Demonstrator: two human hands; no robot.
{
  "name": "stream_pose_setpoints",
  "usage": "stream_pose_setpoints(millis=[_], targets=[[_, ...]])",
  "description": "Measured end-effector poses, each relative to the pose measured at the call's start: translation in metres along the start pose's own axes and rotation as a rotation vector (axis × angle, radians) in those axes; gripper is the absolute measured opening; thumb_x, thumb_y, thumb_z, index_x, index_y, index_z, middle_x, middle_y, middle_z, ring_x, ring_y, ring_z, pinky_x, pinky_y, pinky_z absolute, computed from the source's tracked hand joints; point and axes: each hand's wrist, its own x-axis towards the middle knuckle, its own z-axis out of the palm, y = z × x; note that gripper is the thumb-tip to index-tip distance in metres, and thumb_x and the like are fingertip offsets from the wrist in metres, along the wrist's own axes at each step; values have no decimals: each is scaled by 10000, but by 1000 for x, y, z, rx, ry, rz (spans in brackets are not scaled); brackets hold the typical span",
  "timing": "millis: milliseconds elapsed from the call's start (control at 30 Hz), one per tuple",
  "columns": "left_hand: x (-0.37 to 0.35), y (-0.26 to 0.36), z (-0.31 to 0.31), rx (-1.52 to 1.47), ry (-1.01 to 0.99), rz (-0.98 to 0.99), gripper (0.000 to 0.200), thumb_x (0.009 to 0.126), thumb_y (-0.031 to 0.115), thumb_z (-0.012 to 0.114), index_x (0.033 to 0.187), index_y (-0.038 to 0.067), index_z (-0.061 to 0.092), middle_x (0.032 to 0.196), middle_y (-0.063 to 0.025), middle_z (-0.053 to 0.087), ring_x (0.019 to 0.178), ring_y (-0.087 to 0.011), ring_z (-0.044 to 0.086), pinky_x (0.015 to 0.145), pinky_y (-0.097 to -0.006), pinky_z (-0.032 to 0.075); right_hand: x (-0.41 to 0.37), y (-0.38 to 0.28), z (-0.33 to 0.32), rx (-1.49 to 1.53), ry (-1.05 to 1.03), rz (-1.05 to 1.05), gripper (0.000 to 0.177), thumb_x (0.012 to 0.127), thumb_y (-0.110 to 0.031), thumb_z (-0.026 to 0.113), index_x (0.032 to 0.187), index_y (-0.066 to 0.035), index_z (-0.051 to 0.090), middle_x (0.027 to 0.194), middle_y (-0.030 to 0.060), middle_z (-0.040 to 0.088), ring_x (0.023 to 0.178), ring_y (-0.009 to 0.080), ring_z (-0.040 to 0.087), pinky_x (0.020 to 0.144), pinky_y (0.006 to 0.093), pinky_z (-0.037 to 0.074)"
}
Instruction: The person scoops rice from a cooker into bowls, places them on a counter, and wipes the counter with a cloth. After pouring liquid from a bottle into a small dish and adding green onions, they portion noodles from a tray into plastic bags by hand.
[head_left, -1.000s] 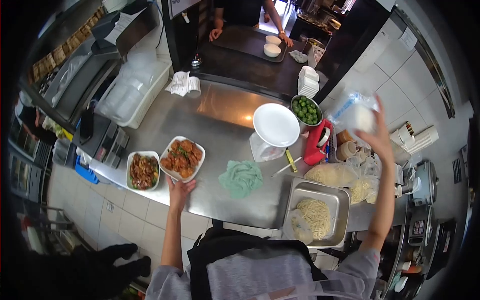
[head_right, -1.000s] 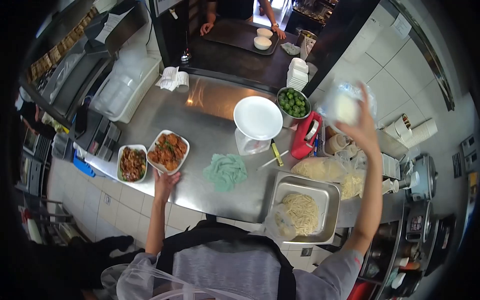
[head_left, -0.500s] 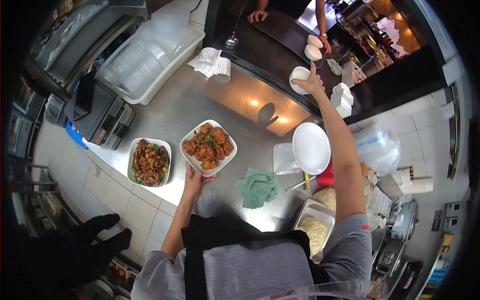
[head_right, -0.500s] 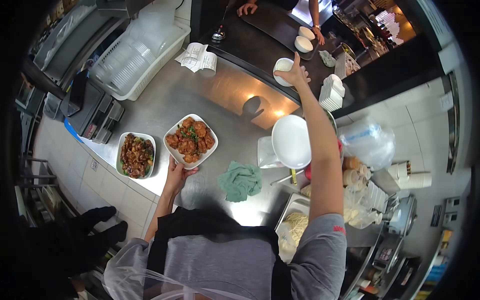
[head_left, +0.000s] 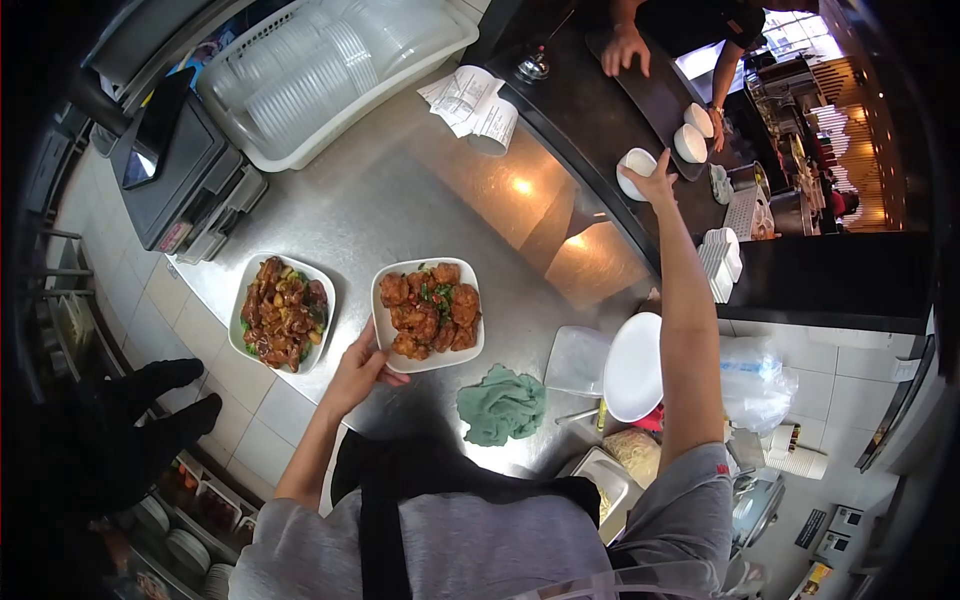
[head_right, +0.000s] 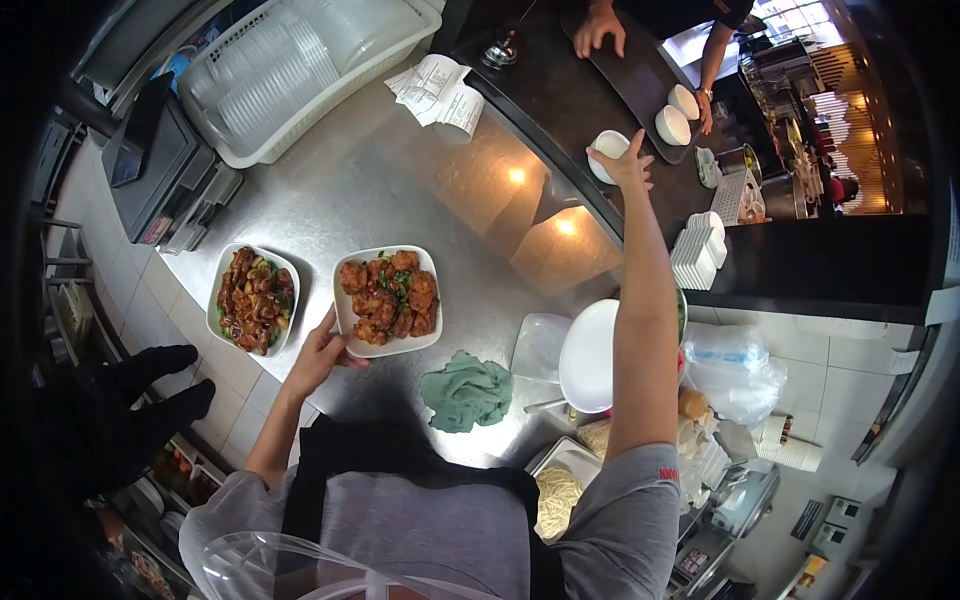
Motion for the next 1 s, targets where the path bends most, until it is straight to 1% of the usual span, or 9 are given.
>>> stream_pose_setpoints(millis=[67, 133, 200, 267, 367, 433, 567, 800, 1000], targets=[[-4, 15, 3, 311, 171, 68, 577, 886, -25, 377, 1434, 41, 212, 850, -195, 644, 676, -218, 673, 582, -300, 558, -32, -31, -28, -251, 114, -14, 1210, 552, -648, 738, 1462, -292, 24, 1425, 259, 290, 1305, 445, 281, 1013, 630, 178], [-1, 29, 5, 711, 280, 130, 534, 878, -25, 409, 1400, 21, 308, 791, -202, 642, 663, -208, 672, 566, -309, 546, -56, -49, -52, -368, 351, -470, 938, 674, -606, 682, 1431, -252, 257, 1365, 254, 373, 1247, 417, 391, 1000, 571, 281], [12, 24, 3, 810, 429, 313, 381, 877, 7, 443, 1255, 3, 491, 806, -227, 637, 730, -324, 658, 676, -396, 513, -124, -94, -114, -50, 110, -853, 505, 797, -388, 664, 1193, -95, 553, 1123, 233, 566, 993, 351, 593, 824, 370, 462], [29, 17, 0, 813, 563, 586, 297, 916, 95, 432, 1174, 8, 551, 879, -236, 637, 835, -374, 631, 766, -411, 480, -246, -143, -170, -6, -146, -798, 240, 828, -236, 628, 923, -16, 640, 898, 198, 619, 828, 319, 632, 721, 350, 484], [49, 10, -4, 605, 576, 523, 315, 965, 227, 390, 1128, 41, 586, 941, -233, 636, 889, -370, 624, 774, -385, 469, -367, -118, -155, -141, -287, -1164, 104, 740, -24, 561, 826, -1, 615, 827, 169, 626, 760, 338, 649, 619, 421, 530], [58, 11, -3, 649, 586, 561, 306, 967, 244, 390, 1103, 61, 595, 931, -215, 645, 899, -382, 615, 777, -405, 467, -422, -95, -118, -252, -531, -965, 96, 719, -16, 561, 785, 17, 621, 851, 204, 624, 754, 341, 656, 617, 411, 542], [75, 18, -13, 718, 423, 542, 290, 966, 250, 390, 1082, 90, 603, 966, -191, 647, 929, -389, 599, 788, -423, 465, -450, -13, -14, -364, -424, -682, 88, 723, -62, 623, 774, 9, 636, 851, 200, 637, 764, 332, 661, 645, 404, 545], [83, 31, -13, 867, 111, 482, 273, 966, 236, 417, 1086, 84, 610, 986, -138, 664, 962, -276, 627, 831, -352, 462, -395, 2, 34, 349, -384, -257, 210, 654, -165, 769, 671, -30, 609, 626, 73, 623, 617, 138, 595, 585, 289, 465], [93, 21, -13, 1016, 71, 541, 307, 951, 311, 409, 1078, 133, 624, 975, -140, 662, 950, -356, 607, 814, -411, 462, -375, -38, 68, 960, -225, -96, 184, 642, -87, 761, 758, -25, 632, 688, 44, 641, 626, 100, 577, 586, 256, 461]])
